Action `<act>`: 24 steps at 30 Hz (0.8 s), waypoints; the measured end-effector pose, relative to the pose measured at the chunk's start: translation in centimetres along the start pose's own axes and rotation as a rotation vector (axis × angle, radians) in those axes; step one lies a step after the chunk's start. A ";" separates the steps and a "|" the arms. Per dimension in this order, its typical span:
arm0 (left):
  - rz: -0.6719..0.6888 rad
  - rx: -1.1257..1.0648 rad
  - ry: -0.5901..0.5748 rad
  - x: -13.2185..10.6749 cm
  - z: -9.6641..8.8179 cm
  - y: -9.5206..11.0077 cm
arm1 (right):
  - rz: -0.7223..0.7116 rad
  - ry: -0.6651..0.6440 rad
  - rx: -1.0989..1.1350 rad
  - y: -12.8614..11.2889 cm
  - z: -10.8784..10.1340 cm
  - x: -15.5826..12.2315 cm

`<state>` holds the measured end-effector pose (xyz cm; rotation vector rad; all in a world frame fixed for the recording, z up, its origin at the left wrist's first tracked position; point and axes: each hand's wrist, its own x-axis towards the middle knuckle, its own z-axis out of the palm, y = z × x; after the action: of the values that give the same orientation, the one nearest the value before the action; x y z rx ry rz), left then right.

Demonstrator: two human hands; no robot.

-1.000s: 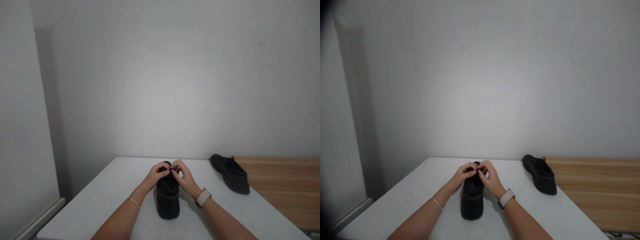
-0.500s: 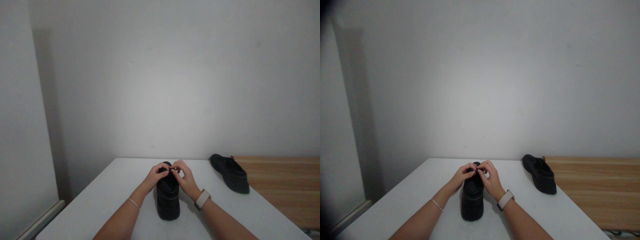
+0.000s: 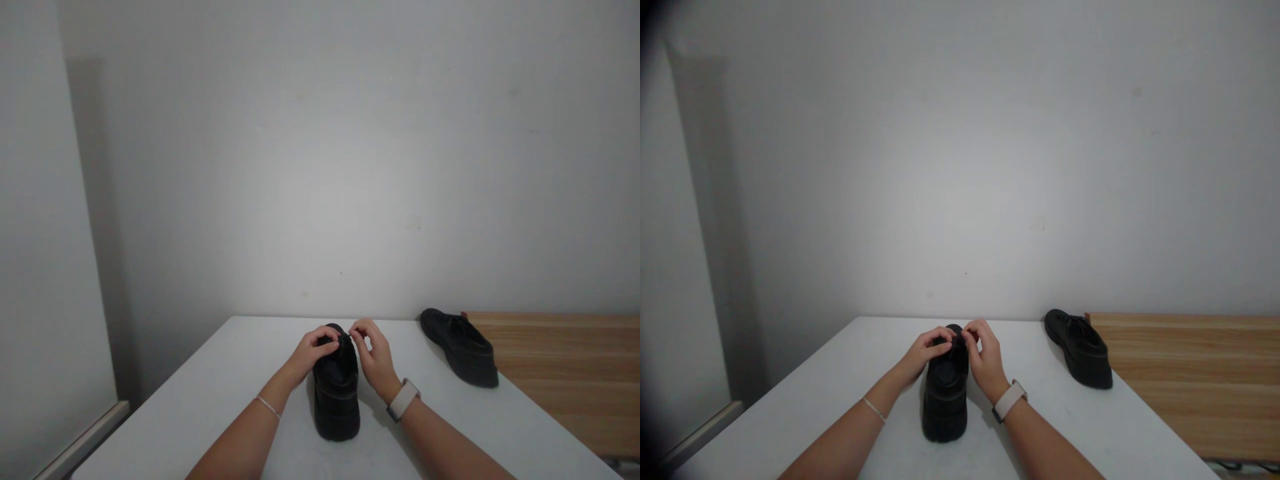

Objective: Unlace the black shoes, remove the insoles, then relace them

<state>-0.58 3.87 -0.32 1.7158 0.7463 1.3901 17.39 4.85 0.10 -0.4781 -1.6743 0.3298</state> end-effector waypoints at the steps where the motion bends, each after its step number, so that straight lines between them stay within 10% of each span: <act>1: -0.005 -0.002 0.002 0.0 0.0 0.0 | 0.012 0.029 -0.001 0.0 0.0 0.0; 11: -0.060 -0.036 0.029 -0.1 -0.2 -0.1 | 0.191 0.257 0.091 1.3 -1.1 0.4; 24: -0.086 -0.163 0.046 -0.3 -0.3 0.6 | 0.356 -0.148 0.269 2.7 -0.4 0.3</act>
<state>-1.00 3.39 0.05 1.5136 0.7031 1.3956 18.12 7.34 -0.90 -0.5592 -1.6520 0.8579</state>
